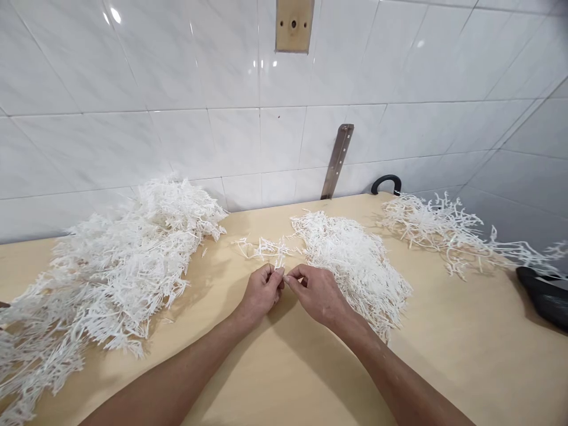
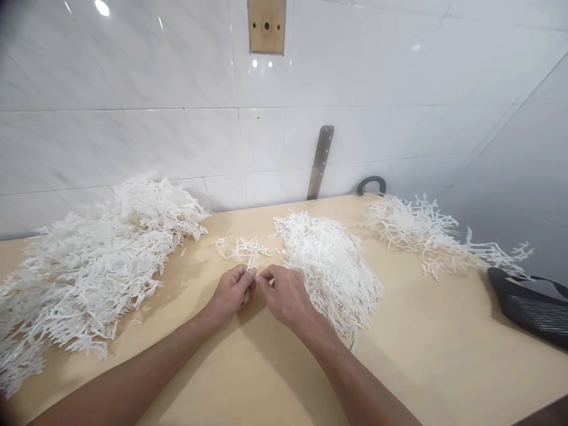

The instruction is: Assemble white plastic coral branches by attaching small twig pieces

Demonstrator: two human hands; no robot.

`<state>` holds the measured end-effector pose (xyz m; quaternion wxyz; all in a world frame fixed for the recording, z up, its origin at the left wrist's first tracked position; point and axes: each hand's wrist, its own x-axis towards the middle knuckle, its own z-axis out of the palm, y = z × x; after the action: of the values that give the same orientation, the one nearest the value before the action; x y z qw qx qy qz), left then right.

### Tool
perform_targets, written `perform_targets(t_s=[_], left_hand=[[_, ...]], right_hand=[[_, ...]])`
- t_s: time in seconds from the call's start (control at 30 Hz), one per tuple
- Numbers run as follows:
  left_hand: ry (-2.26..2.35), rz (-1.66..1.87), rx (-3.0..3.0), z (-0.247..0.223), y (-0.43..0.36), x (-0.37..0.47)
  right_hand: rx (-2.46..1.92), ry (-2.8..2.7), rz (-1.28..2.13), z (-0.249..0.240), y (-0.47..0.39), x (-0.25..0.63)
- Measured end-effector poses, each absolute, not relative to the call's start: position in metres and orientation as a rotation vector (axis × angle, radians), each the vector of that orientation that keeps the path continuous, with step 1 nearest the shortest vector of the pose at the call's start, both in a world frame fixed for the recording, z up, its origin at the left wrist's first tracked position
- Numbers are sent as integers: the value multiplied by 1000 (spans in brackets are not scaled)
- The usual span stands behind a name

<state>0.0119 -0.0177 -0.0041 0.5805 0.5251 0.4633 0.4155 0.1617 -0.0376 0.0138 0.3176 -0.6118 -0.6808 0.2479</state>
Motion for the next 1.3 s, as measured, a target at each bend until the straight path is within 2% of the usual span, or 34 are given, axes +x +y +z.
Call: perform_targets(t_s=[0.17, 0.5, 0.87, 1.07, 1.3], left_hand=[[1099, 967, 1227, -3, -18, 13], [1166, 999, 1215, 1, -20, 15], [1122, 1005, 1123, -3, -18, 14], [1060, 956, 1070, 1, -16, 10], [1017, 948, 1071, 1, -15, 7]], right_hand=[[-1629, -1812, 620, 14, -39, 161], [-1567, -1966, 304, 5, -41, 157], [-1628, -1777, 676, 8, -39, 153], [-1405, -1586, 1169, 2, -37, 159], [-1354, -1492, 1268, -4, -32, 162]])
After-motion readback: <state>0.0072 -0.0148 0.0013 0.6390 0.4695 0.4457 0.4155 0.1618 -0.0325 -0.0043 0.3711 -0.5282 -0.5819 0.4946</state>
